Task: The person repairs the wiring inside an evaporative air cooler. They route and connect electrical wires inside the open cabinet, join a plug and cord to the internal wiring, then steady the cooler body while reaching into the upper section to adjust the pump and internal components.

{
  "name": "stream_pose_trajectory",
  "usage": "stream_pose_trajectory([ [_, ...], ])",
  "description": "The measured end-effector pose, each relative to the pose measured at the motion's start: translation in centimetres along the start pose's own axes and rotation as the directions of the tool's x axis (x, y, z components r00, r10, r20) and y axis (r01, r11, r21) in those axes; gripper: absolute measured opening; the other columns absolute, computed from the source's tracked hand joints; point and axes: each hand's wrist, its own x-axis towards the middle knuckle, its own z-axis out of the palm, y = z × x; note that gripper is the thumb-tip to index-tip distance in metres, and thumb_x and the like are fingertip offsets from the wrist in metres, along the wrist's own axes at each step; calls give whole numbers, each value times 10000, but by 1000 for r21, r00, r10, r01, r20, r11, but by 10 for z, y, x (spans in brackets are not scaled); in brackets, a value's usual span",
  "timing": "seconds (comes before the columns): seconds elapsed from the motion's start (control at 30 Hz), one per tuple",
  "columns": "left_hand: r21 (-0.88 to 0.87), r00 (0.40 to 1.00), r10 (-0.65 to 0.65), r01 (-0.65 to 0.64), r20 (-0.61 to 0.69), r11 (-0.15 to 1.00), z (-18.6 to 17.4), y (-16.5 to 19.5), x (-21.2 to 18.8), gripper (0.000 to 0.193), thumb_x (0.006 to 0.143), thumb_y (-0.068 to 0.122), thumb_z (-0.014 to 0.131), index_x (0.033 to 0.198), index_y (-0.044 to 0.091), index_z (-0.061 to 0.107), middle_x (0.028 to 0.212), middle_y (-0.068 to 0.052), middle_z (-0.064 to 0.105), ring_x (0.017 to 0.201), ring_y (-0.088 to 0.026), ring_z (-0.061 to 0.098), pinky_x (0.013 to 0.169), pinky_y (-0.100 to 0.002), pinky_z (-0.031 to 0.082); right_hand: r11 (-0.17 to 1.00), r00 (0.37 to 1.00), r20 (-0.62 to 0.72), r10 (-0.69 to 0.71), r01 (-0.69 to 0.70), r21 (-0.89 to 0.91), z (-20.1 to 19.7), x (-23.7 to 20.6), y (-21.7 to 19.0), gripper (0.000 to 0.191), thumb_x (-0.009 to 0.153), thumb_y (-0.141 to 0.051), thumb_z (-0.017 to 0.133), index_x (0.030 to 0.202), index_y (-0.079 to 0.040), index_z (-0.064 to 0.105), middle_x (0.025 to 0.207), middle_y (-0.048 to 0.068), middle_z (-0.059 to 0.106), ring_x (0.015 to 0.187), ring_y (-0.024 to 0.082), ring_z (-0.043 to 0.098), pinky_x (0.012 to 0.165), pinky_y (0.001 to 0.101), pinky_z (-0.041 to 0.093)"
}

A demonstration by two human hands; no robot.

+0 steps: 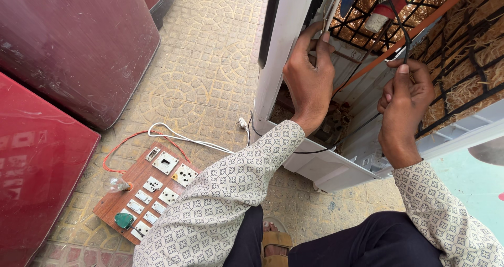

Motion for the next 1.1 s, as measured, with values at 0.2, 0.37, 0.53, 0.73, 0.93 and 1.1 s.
stream_pose_trajectory([
  [0.2,-20,1000,16,-16,0,1000,-1,2,-2,227,1030,113,628,1241,53,688,933,-67,775,865,-144,770,757,-297,585,1000,1000,-2,3,-3,13,-2,1,-1,180,1179,-219,483,1112,-86,584,635,-48,349,522,36,274,473,246,212],
  [0.37,-77,1000,-19,19,12,997,-2,5,-4,228,1035,111,621,1245,40,674,961,-73,772,880,-144,769,724,-282,590,1000,999,-33,8,-8,14,-1,3,-2,166,1174,-210,487,1117,-85,581,638,-44,361,520,37,282,474,250,225],
  [0.53,-86,999,-37,39,29,996,-4,6,-5,228,1031,92,617,1246,41,671,977,-80,767,870,-146,765,572,-258,593,1000,999,-47,9,-9,12,-3,4,-4,165,1168,-206,479,1115,-85,578,636,-43,367,505,40,286,464,253,226],
  [0.73,-66,999,-3,6,41,998,-6,5,-7,263,1022,84,620,1282,56,648,1034,-88,776,898,-154,781,516,-250,616,1000,999,-53,-9,10,22,-3,5,-4,175,1168,-213,488,1112,-88,596,650,-50,379,530,38,308,466,251,240],
  [0.93,-52,991,-41,48,126,997,-12,7,-9,293,1018,130,611,1301,54,614,1077,-108,764,867,-178,779,539,-274,616,999,996,-85,-32,33,13,-4,4,-5,181,1149,-233,506,1109,-95,616,641,-58,379,537,32,321,464,245,250],
  [1.1,-52,980,42,-32,195,998,-28,9,-12,270,1048,138,604,1299,37,595,1102,-130,763,966,-181,775,574,-278,630,999,990,-137,-25,30,31,-11,5,-5,186,1143,-236,494,1118,-98,617,627,-65,376,523,30,309,450,243,247],
])
